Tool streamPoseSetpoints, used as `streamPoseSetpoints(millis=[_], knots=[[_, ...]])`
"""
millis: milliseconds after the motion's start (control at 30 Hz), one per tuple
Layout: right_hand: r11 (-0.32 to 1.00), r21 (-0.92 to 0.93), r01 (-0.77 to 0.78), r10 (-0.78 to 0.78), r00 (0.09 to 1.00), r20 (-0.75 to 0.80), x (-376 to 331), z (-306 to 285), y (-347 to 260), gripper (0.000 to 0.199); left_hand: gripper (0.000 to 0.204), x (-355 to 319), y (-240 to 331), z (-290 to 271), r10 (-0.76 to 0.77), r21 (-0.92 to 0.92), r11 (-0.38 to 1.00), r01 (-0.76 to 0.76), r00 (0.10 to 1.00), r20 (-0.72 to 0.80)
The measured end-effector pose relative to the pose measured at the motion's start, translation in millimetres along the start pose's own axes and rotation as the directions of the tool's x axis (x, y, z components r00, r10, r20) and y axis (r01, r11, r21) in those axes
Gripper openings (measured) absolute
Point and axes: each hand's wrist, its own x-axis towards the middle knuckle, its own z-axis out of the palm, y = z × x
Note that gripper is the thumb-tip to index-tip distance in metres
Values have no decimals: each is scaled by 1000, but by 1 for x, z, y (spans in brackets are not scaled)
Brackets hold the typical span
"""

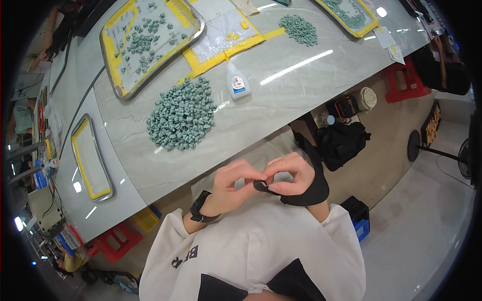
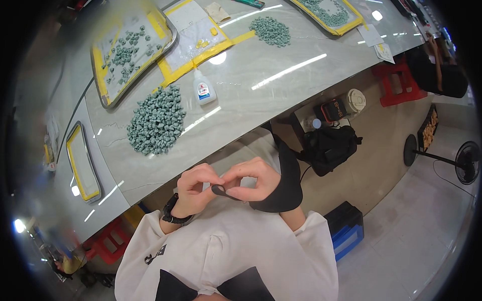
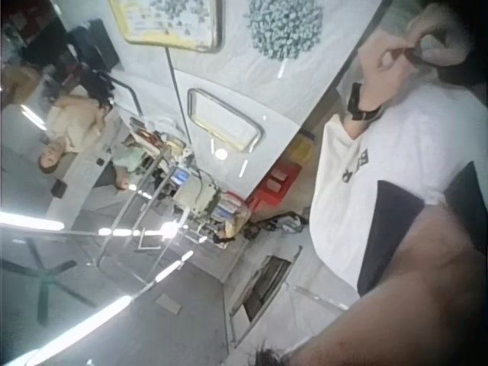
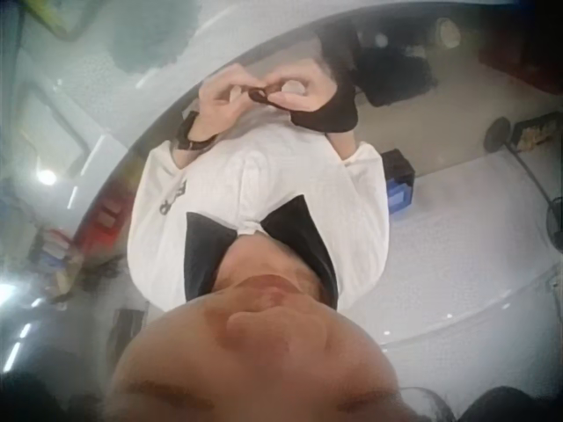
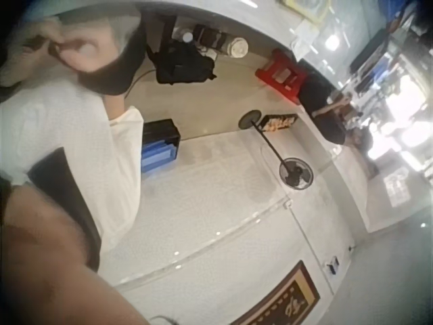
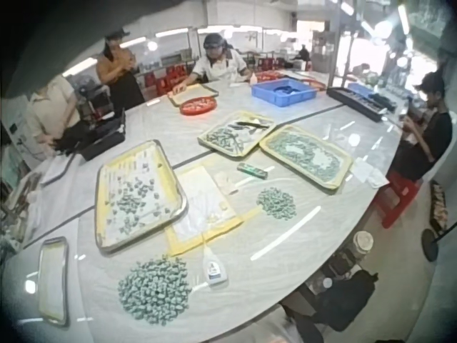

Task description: The person assembles small pieces by hand using glue from a bottle, puts a black wrist brace onto their hand, and resumes gluing the small pieces together.

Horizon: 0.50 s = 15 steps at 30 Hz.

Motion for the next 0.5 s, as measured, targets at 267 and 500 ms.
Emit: streamPoseSetpoints(millis=[267, 500], knots=[[999, 41, 7, -6, 1000, -24, 2, 4, 5, 21, 16, -1, -4, -1, 51, -27, 998, -52, 997, -58], [996, 21, 90, -91, 994, 65, 2, -3, 1, 27, 15, 2, 0, 5, 96, -48, 994, -100, 992, -75]])
